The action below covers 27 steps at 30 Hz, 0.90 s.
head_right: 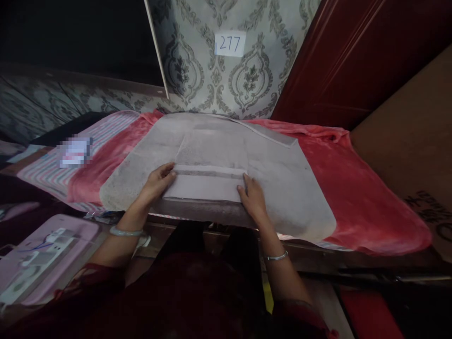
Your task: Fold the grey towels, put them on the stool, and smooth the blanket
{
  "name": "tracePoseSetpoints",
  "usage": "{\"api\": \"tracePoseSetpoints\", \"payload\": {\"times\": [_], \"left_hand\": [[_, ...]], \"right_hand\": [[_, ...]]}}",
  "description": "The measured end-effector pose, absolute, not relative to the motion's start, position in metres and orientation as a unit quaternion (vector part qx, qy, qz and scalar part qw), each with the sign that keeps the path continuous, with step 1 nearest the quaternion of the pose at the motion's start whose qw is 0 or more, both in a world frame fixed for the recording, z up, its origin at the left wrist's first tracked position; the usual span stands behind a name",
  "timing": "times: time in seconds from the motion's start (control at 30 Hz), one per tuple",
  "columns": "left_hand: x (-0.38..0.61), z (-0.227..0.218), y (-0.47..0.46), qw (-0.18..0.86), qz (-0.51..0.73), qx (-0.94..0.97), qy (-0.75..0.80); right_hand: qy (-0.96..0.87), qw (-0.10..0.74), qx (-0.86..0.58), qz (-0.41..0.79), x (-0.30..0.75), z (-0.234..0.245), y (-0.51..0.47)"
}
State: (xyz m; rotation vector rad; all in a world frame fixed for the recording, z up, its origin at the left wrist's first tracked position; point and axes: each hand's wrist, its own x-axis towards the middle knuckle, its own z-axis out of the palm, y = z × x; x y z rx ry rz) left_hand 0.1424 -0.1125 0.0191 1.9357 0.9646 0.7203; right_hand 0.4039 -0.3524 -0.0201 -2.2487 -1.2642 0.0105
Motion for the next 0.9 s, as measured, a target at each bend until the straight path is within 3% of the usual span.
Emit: {"api": "tracePoseSetpoints", "payload": {"times": [0.13, 0.3, 0.37, 0.5, 0.77, 0.9], "left_hand": [[0.131, 0.022, -0.125, 0.419, 0.269, 0.772, 0.396], [0.127, 0.027, -0.157, 0.175, 0.271, 0.885, 0.335], [0.128, 0.030, -0.170, 0.133, 0.219, 0.925, 0.279], [0.135, 0.032, -0.182, 0.143, 0.146, 0.960, 0.189], [0.153, 0.036, -0.179, 0.159, 0.180, 0.931, 0.274], [0.158, 0.040, -0.178, 0.145, 0.174, 0.922, 0.313]], "right_hand": [[-0.474, 0.302, -0.827, -0.015, 0.389, -0.022, -0.368], [-0.538, 0.288, -0.791, -0.045, 0.375, -0.020, -0.382], [-0.554, 0.282, -0.781, -0.052, 0.371, -0.016, -0.383], [-0.569, 0.308, -0.762, -0.036, 0.366, -0.008, -0.374], [-0.511, 0.428, -0.745, -0.017, 0.369, -0.005, -0.357], [-0.520, 0.413, -0.747, -0.029, 0.365, -0.005, -0.358]]}}
